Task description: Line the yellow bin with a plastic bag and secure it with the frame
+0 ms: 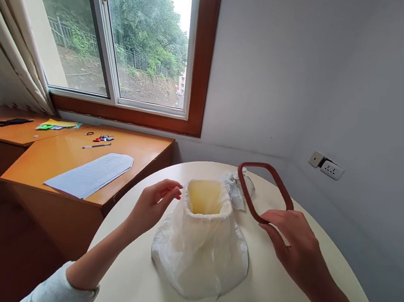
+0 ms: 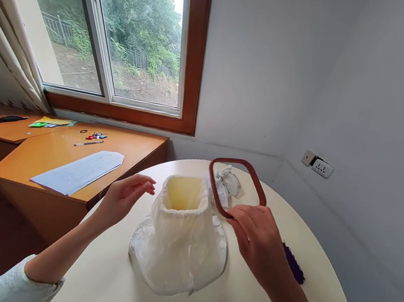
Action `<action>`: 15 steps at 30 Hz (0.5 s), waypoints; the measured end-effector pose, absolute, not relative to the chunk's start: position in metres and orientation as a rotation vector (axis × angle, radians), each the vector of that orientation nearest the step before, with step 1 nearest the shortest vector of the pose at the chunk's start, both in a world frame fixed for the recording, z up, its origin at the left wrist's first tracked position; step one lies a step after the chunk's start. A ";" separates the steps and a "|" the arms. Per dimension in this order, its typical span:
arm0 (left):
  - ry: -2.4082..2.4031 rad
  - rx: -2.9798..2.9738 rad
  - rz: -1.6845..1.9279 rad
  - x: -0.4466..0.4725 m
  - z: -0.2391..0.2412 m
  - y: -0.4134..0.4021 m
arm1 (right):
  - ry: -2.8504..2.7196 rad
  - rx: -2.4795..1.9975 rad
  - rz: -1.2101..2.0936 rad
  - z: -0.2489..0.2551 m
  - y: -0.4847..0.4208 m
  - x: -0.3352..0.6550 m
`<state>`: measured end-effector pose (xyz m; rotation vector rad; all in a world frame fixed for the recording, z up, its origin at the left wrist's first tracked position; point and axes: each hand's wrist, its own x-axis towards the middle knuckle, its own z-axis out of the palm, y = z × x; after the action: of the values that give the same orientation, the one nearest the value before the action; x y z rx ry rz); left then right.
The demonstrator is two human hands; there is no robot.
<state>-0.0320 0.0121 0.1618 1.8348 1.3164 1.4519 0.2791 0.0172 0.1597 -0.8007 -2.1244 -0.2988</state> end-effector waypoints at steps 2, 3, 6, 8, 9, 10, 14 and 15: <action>1.238 1.694 1.438 -0.031 0.167 0.009 | -2.183 -0.687 -0.330 0.168 0.017 0.261; 1.194 1.641 1.428 -0.029 0.169 0.007 | -2.211 -0.647 -0.339 0.170 0.016 0.252; 1.073 1.533 1.387 -0.026 0.175 0.004 | -2.282 -0.548 -0.357 0.170 0.017 0.232; 1.037 1.507 1.368 -0.023 0.178 0.002 | -2.310 -0.503 -0.366 0.167 0.018 0.224; 1.039 1.504 1.369 -0.022 0.179 0.002 | -2.320 -0.491 -0.370 0.165 0.018 0.221; 1.051 1.507 1.378 -0.021 0.179 0.002 | -2.330 -0.485 -0.371 0.164 0.017 0.218; 1.105 1.537 1.402 -0.020 0.178 0.004 | -2.327 -0.475 -0.373 0.157 0.017 0.215; 1.103 1.539 1.398 -0.020 0.177 0.005 | -2.313 -0.474 -0.377 0.156 0.017 0.215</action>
<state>-0.0197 0.0047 0.1775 1.5385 1.1035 1.3979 0.2146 0.0175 0.1560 -0.4736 -2.3129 -0.3768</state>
